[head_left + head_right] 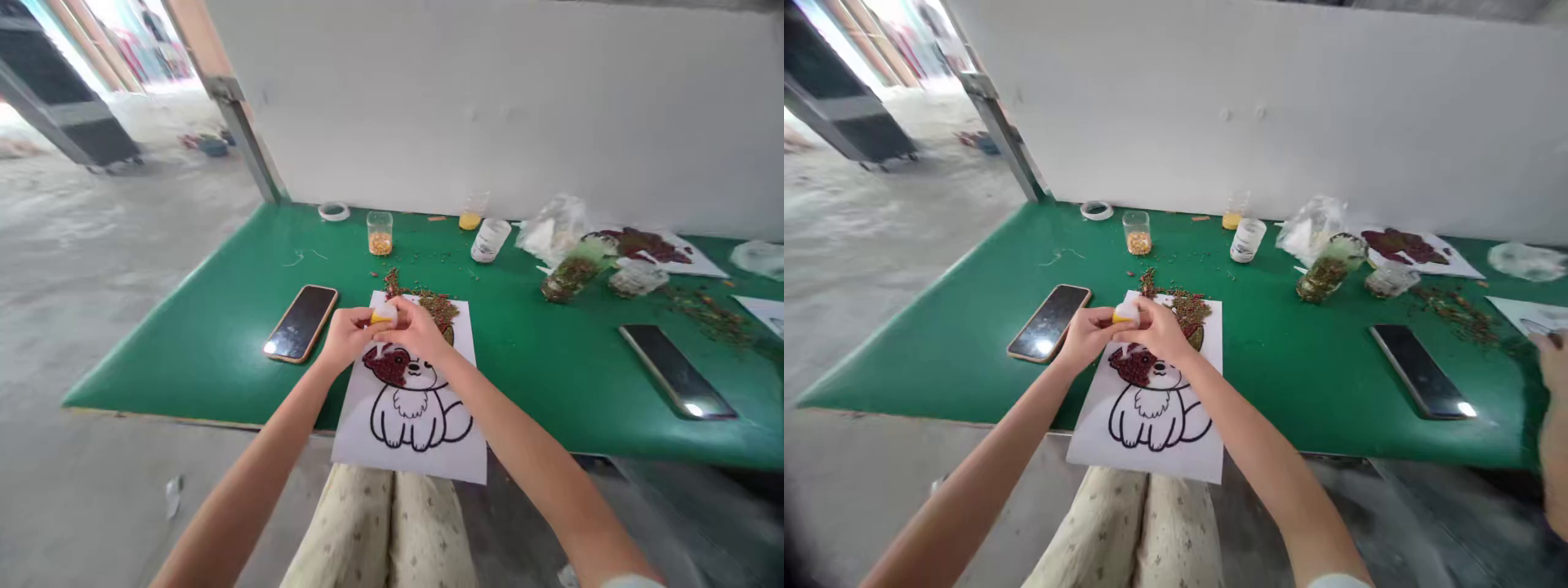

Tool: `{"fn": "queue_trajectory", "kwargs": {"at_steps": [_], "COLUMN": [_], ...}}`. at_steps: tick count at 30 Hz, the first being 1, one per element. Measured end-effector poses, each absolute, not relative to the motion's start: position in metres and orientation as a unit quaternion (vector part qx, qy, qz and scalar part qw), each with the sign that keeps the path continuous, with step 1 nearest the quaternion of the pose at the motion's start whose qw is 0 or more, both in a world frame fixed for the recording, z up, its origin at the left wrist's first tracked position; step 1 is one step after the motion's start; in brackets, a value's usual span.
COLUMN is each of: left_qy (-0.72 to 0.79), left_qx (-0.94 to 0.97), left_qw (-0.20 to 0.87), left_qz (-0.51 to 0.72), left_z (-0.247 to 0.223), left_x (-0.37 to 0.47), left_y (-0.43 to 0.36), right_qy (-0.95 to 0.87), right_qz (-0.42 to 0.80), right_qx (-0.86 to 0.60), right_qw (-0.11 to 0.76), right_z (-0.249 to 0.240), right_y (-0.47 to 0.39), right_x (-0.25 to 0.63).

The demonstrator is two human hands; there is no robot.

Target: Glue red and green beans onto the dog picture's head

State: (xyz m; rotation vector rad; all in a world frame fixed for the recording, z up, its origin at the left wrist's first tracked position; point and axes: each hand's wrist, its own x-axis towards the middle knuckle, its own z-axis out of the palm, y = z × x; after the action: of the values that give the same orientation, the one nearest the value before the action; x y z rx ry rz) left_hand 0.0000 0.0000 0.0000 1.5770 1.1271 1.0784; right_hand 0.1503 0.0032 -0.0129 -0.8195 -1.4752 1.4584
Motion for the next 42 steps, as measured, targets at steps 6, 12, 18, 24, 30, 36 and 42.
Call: {"fn": "queue_trajectory", "kwargs": {"at_steps": [6,12,18,24,30,36,42], "left_qy": [0.459,0.448,0.447,0.439,0.441,0.445,0.439], "left_qx": [0.631,0.626,0.631,0.622,0.621,0.633,0.624], "left_qw": [0.450,0.465,0.455,0.470,0.468,0.451,0.466], "left_qz": [0.435,0.436,0.441,0.446,0.447,0.445,0.447], "left_z": [0.0036,0.0029,0.0041,0.0023,0.0029,0.0011,-0.0012], "left_x": [0.0012,0.0012,0.0024,0.0030,0.0039,0.0024,0.0033], "left_y": [-0.0018,-0.0020,-0.0029,-0.0017,-0.0023,-0.0014,-0.0008], "right_qy": [-0.588,-0.581,-0.578,-0.584,-0.591,-0.594,-0.600], "right_qz": [0.592,0.602,0.601,0.588,0.582,0.576,0.574], "right_qx": [-0.332,-0.332,-0.338,-0.347,-0.352,-0.353,-0.353], "right_qw": [0.440,0.436,0.436,0.439,0.434,0.437,0.432], "right_z": [-0.0109,-0.0107,-0.0107,-0.0084,-0.0043,-0.0029,-0.0027], "right_y": [0.0018,0.0009,0.0003,-0.0002,-0.0013,-0.0021,-0.0018], "right_x": [0.1508,0.1510,0.1513,0.1521,0.1534,0.1533,0.1540]}}
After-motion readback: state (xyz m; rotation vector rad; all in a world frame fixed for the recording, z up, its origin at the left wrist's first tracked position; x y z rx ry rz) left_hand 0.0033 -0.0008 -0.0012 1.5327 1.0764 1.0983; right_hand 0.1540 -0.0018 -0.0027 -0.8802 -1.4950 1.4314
